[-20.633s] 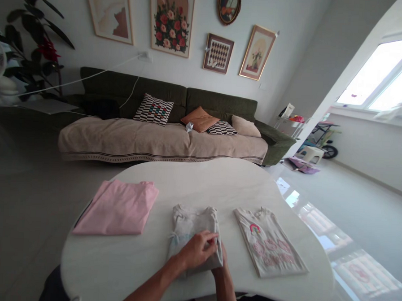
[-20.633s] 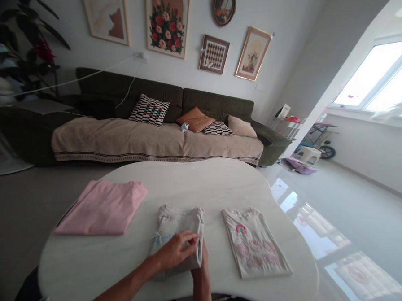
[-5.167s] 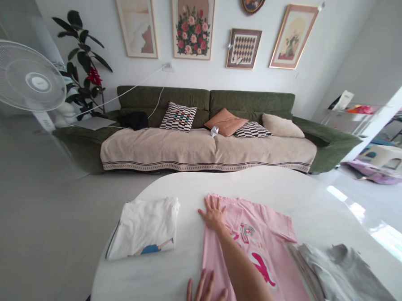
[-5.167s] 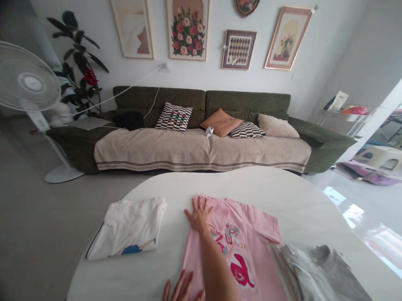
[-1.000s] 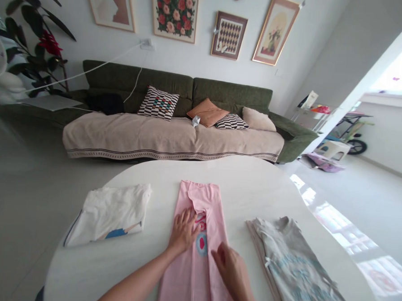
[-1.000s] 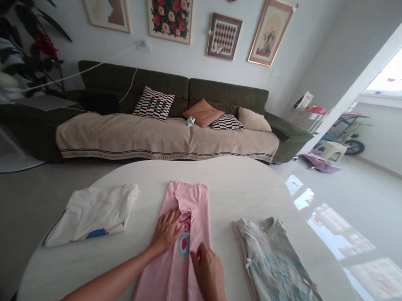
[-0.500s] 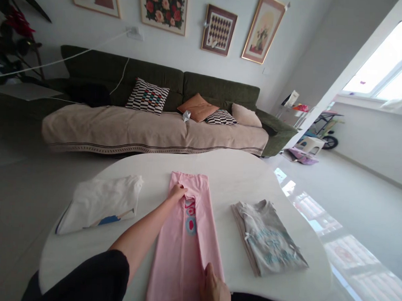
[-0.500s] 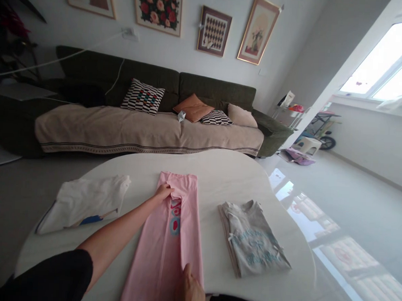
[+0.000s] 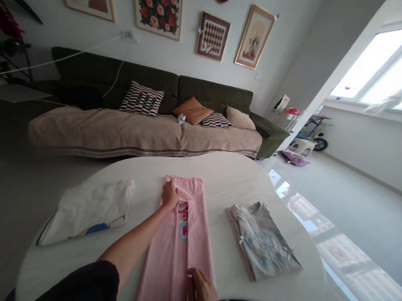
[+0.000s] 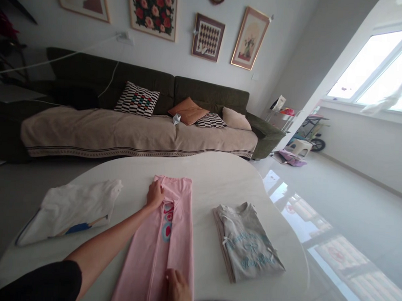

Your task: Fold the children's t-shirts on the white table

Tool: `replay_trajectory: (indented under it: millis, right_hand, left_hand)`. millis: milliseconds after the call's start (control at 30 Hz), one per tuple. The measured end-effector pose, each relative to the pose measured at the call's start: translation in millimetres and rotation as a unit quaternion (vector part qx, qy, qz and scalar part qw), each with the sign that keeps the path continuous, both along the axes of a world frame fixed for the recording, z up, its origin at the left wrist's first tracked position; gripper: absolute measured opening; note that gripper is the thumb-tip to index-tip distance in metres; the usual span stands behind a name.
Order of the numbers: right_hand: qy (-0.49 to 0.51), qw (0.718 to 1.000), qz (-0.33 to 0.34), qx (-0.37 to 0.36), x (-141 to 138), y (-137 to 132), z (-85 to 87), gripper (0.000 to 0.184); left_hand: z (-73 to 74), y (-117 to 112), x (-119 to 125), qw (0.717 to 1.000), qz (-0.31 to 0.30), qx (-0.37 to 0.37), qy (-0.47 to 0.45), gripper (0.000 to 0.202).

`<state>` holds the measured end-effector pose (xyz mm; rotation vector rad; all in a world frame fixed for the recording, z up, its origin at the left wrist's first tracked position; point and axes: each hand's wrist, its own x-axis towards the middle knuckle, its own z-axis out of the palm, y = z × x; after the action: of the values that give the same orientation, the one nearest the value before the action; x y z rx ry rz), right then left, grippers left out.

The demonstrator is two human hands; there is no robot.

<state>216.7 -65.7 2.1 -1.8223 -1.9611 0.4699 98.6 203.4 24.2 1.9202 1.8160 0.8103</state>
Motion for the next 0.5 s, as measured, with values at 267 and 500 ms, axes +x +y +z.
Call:
replay_trajectory:
  millis: [267, 500]
  right_hand:
    - [-0.095, 0.994, -0.018, 0.045, 2, 35, -29.3, 0.057]
    - [-0.119, 0.99, -0.061, 0.036, -5, 22, -29.6, 0.057]
  left_hand:
    - [-10.9, -15, 40, 0.976, -0.202, 0.003, 0.085, 0.04]
    - [-14.6, 27, 46, 0.969, -0.188, -0.105, 0.125, 0.077]
